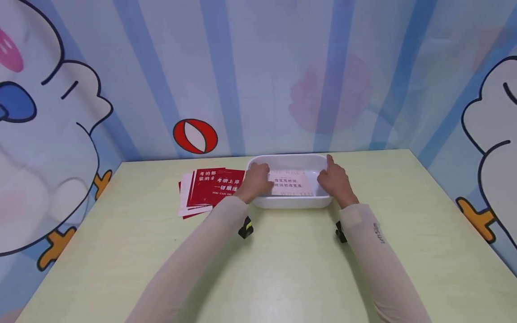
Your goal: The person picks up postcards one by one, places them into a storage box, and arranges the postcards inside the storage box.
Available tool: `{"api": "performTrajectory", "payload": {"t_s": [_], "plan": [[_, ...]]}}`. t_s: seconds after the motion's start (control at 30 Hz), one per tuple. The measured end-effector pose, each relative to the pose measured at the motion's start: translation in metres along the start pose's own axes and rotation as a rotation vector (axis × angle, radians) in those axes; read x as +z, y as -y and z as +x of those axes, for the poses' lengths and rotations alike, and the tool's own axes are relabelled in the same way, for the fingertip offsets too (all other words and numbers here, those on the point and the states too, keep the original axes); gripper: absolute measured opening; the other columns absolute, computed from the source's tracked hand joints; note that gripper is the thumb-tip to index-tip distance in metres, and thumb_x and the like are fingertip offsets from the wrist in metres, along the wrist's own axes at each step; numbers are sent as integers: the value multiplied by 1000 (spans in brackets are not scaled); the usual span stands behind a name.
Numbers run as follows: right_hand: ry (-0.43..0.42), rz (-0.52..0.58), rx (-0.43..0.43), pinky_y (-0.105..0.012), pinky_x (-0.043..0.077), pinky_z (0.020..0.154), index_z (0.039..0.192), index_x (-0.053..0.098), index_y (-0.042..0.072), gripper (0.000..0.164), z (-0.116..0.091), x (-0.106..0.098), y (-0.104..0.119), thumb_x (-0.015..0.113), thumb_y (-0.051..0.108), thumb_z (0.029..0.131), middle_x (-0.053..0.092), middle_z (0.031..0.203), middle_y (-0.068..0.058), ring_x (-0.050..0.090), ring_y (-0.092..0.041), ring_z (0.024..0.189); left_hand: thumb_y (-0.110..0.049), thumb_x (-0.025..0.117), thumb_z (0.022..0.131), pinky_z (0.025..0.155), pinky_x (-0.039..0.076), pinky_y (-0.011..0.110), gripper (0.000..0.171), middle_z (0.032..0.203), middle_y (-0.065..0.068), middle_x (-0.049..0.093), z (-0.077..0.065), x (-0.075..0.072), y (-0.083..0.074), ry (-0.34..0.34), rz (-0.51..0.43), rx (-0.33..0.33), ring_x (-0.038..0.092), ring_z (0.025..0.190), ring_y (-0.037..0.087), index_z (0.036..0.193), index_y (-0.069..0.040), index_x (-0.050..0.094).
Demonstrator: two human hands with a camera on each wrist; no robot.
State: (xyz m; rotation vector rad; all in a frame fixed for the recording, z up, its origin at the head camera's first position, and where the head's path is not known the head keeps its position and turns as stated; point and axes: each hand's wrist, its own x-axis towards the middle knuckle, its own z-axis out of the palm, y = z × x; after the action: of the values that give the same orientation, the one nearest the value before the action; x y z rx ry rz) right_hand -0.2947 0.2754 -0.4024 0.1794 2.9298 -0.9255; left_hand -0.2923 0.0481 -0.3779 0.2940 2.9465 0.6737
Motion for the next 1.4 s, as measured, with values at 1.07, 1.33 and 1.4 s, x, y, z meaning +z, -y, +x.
{"api": "performTrajectory", "payload": {"t_s": [1.07,1.33,1.4], "plan": [[-26,5,-26,-56,39,112,157,2,-2,66,-5,-5,2,30,15,100,29,155,-34,44,-47,135,-5,64,92,76,55,34,37,120,19,52,-3,11,-5,-23,56,4,59,95,25,128,0,55],[-45,-8,-31,-48,47,91,158,6,-1,62,-1,-2,-4,27,13,101,41,146,-35,55,-37,104,-5,65,91,75,55,33,39,118,18,53,-2,15,-3,-33,73,19,59,94,25,128,0,55],[-47,-9,-23,-48,47,90,158,7,0,62,0,-1,-4,27,13,101,45,143,-35,56,-37,104,-5,65,91,74,55,33,38,117,18,53,-2,16,-2,-38,73,19,59,93,25,128,0,55]]}}
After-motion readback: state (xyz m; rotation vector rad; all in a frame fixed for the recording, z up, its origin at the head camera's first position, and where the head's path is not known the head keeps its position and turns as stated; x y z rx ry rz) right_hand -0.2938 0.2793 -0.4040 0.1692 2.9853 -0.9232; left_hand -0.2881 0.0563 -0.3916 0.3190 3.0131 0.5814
